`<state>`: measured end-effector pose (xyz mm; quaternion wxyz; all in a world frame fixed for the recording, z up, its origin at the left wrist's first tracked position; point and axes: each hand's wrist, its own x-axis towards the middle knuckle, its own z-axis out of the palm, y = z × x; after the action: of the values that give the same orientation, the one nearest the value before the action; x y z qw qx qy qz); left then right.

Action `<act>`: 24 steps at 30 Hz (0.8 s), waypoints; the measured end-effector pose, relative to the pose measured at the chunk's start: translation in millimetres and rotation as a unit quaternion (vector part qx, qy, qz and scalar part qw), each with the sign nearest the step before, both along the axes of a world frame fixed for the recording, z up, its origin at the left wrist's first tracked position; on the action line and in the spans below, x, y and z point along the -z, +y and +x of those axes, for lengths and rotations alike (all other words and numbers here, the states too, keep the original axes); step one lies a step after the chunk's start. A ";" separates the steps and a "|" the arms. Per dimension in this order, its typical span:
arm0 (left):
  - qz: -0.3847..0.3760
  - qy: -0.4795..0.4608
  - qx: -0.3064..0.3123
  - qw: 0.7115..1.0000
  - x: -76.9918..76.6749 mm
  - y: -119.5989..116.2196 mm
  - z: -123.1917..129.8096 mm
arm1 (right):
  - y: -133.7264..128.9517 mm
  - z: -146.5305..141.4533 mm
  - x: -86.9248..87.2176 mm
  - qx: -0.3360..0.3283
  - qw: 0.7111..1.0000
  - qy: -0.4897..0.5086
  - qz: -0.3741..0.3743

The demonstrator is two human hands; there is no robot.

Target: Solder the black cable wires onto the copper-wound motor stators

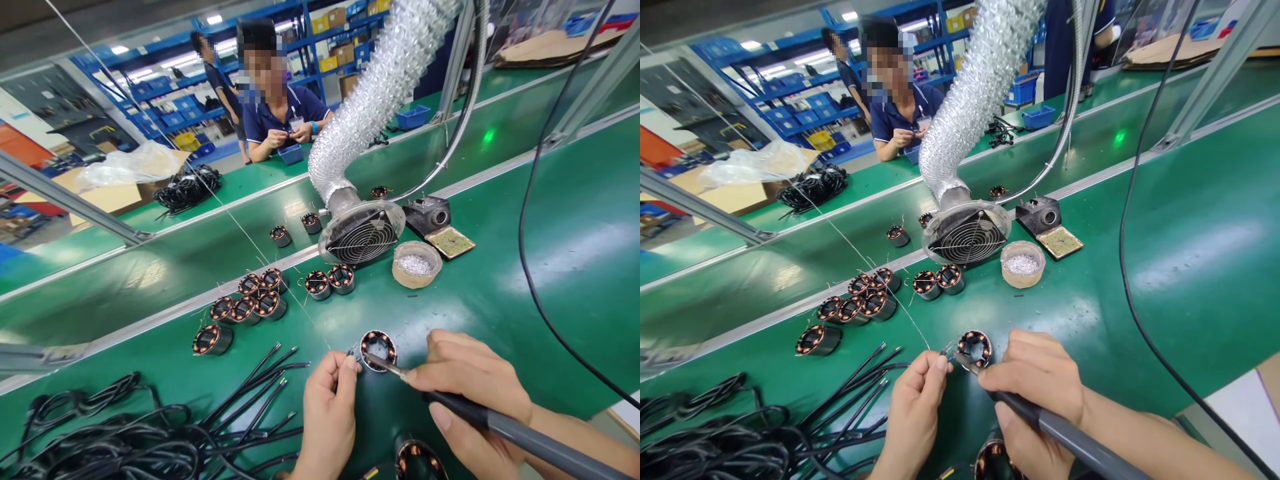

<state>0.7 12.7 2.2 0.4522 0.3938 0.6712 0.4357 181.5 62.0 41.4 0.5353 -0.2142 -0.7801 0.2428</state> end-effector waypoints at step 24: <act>-0.009 -0.013 -0.007 1.000 0.3 1.2 -0.3 | 22.5 38.4 12.8 0.237 0.967 -0.047 0.075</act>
<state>0.3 13.8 1.9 0.4612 0.3794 0.6719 0.4381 219.9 84.5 28.6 0.5547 -0.3638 -0.7472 0.0396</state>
